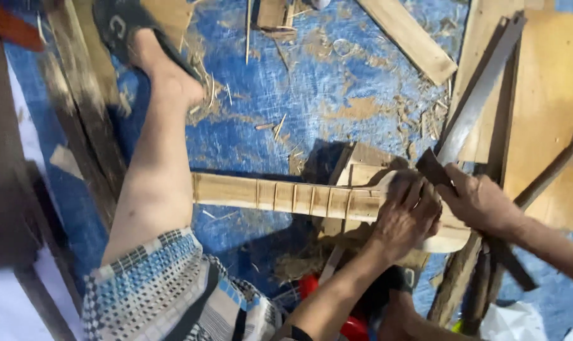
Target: The person uses a saw to cut wood pieces and assembles the body of a string instrument while working on a floor-based workspace.
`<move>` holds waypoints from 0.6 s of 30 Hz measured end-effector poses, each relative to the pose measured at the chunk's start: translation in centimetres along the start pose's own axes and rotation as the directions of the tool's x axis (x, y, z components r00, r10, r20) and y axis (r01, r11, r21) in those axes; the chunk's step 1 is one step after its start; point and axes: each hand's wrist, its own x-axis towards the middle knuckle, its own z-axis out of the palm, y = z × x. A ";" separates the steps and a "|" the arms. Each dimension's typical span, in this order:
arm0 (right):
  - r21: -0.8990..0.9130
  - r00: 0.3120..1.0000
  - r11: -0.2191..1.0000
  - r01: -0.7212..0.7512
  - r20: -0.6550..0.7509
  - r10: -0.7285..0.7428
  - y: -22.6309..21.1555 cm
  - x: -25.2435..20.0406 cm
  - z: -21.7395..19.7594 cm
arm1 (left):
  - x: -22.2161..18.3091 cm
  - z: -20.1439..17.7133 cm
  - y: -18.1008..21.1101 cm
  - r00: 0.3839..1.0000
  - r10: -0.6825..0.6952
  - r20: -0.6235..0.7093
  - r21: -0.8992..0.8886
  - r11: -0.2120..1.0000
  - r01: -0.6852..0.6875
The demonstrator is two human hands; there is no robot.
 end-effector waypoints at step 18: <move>-0.402 0.947 0.877 0.263 -0.065 -0.314 1.7 2.1 -0.7 | 0.0 0.4 0.1 0.999 0.016 0.031 0.075 0.997 -0.018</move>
